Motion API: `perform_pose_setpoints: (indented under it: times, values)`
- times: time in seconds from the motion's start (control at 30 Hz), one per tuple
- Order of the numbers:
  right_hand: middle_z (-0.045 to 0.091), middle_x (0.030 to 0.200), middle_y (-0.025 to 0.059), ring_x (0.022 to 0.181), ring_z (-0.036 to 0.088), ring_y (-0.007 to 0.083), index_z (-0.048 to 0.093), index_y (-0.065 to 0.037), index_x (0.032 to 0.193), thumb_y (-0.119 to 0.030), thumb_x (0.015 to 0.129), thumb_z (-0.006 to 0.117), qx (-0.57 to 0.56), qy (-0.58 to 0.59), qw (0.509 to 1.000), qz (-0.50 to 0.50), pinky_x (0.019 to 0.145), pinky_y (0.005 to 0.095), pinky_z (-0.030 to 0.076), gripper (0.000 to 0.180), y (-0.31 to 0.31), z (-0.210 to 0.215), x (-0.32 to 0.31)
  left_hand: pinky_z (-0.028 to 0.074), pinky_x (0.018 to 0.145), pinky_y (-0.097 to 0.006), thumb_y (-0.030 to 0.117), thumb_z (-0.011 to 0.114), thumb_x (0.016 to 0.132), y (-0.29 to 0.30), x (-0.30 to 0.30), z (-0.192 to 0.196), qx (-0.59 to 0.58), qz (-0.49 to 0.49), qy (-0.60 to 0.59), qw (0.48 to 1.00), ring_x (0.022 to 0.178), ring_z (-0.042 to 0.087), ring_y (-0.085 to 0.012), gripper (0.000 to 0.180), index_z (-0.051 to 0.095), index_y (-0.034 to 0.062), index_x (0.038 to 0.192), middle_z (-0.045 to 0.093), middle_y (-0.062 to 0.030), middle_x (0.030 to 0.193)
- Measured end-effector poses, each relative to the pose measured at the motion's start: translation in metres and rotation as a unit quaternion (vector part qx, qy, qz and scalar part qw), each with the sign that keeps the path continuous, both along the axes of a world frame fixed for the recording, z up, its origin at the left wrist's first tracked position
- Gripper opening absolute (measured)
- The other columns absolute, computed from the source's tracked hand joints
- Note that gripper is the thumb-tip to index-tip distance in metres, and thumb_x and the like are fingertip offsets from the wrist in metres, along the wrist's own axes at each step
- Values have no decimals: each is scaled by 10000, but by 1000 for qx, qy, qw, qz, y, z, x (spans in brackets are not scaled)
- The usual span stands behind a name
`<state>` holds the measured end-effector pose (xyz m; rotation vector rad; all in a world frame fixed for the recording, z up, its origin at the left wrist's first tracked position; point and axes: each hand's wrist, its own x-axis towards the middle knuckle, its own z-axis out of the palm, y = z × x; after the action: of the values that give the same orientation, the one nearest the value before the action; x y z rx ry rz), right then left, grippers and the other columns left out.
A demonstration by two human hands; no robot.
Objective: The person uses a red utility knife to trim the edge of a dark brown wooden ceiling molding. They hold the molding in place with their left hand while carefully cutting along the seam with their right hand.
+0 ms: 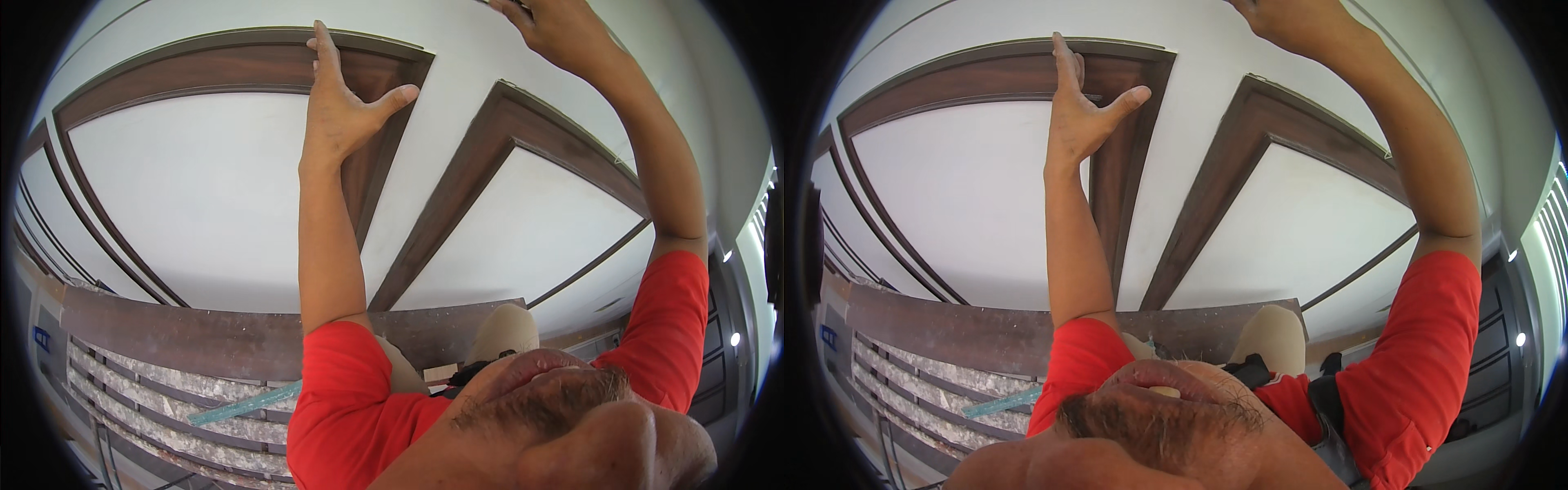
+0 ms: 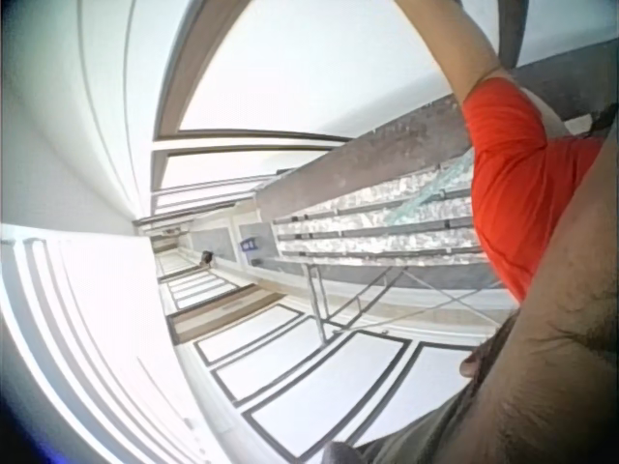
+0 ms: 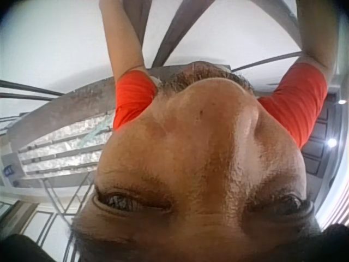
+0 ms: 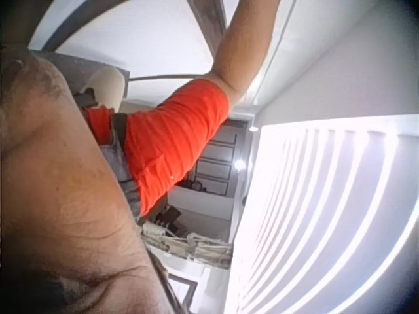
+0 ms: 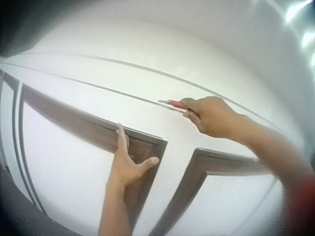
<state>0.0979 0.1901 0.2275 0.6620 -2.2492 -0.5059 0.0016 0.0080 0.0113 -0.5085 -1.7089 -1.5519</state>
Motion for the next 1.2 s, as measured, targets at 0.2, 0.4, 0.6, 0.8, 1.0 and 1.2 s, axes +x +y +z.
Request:
perform_pose_setpoints:
  times: [0.2,0.4,0.6,0.8,1.0,1.2]
  values:
    - [724,944,235,878,688,430,610,-45,1273,-263,1042,552,0,-17,1000,-20,792,518,522,323,-26,1,-31,244,1246,-535,592,943,609,0,-3,-1,14,-4,20,1000,1542,100,-524,1531,-60,79,1646,57,-330,1680]
    - [720,927,236,849,695,423,602,-50,1306,-271,1042,552,38,1,999,-32,764,521,538,348,-34,-4,-38,198,1264,-526,611,942,595,-2,-8,-4,2,13,35,999,1534,115,-535,1542,-49,72,1646,84,-346,1669]
    - [680,877,194,740,685,341,538,-152,1467,-216,1044,540,24,121,992,32,676,458,559,427,-16,-40,-62,173,1273,-515,616,942,586,-1,-8,-4,-3,22,39,999,1535,122,-531,1553,-41,40,1640,101,-362,1658]
    - [654,852,195,724,674,331,528,-203,1497,-199,1011,591,-16,159,985,66,660,445,560,489,-10,-58,-69,153,1279,-506,622,941,576,2,-7,-2,-5,20,41,999,1539,129,-520,1558,-30,18,1635,101,-376,1650]
    - [721,1004,219,852,707,376,616,-148,1416,-195,981,645,-103,70,983,137,774,446,569,439,-4,-47,-57,154,1278,-507,627,938,581,1,-9,-3,-13,27,42,999,1539,115,-523,1552,-27,27,1638,87,-373,1653]
    - [719,1152,231,970,718,387,638,-99,1384,-215,989,636,-79,15,992,98,868,449,561,412,0,-30,-47,167,1274,-513,626,936,589,0,-6,-3,-9,27,33,999,1534,106,-535,1545,-33,42,1641,77,-366,1658]
